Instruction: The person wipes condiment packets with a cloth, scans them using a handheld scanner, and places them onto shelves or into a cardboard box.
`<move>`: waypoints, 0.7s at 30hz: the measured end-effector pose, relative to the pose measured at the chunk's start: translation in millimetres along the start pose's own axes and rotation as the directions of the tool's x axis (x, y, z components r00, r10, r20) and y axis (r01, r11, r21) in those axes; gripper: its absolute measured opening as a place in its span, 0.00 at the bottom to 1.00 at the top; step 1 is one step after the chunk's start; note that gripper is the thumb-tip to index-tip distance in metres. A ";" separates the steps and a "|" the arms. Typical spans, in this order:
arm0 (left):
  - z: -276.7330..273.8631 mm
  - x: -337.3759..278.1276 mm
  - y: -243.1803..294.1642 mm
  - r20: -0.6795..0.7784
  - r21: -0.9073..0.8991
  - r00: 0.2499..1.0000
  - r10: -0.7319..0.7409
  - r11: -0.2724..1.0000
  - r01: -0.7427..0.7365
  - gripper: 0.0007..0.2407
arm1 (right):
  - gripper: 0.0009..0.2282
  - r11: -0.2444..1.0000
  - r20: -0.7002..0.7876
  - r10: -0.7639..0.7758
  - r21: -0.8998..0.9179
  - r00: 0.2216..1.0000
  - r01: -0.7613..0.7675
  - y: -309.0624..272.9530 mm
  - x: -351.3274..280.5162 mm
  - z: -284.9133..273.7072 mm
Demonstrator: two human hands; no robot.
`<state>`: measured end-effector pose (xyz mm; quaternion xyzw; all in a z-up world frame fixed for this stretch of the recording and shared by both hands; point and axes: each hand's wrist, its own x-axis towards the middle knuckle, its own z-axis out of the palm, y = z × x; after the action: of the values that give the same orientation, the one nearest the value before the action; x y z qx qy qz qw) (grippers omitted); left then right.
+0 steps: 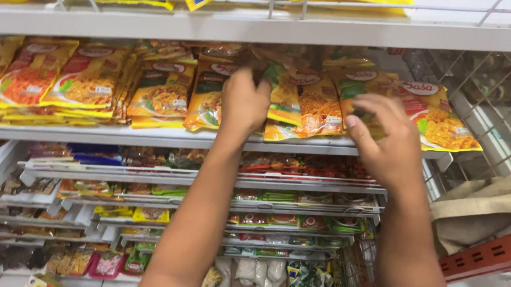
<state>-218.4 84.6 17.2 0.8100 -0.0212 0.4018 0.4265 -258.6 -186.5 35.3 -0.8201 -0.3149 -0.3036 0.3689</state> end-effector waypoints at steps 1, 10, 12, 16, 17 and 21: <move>1.1 -2.4 3.3 0.037 -0.178 0.995 -0.090 0.979 0.095 0.11 | 0.13 0.999 -0.016 -0.005 0.052 1.000 0.005 -9.4 0.0 -0.5; 54.5 -31.5 39.8 0.317 -0.865 0.929 -0.189 0.344 0.365 0.18 | 0.19 0.772 0.036 0.332 0.565 0.943 -0.293 -17.0 17.3 -4.2; 76.2 -24.7 52.6 0.323 -0.879 0.934 -0.151 0.317 0.355 0.19 | 0.17 0.796 0.001 0.359 0.521 0.933 -0.307 2.5 23.6 -12.5; 102.2 -5.0 68.5 0.310 -0.535 0.951 -0.011 0.824 0.184 0.19 | 0.14 0.858 -0.083 0.432 0.346 0.898 -0.381 36.3 32.0 -23.1; 106.3 -3.4 69.0 0.362 -0.281 0.931 -0.042 0.948 0.151 0.18 | 0.14 0.881 -0.049 0.429 0.242 0.902 -0.406 43.7 31.2 -24.8; 115.0 -0.7 64.2 0.564 0.196 0.825 -0.036 0.976 -0.091 0.16 | 0.16 0.967 -0.022 0.247 -0.058 0.969 -0.248 63.6 19.2 -20.9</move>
<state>-170.3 -37.9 24.0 0.9332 -0.1147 0.1505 0.3056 -205.2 -231.2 34.3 -0.8615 -0.1980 -0.2708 0.3812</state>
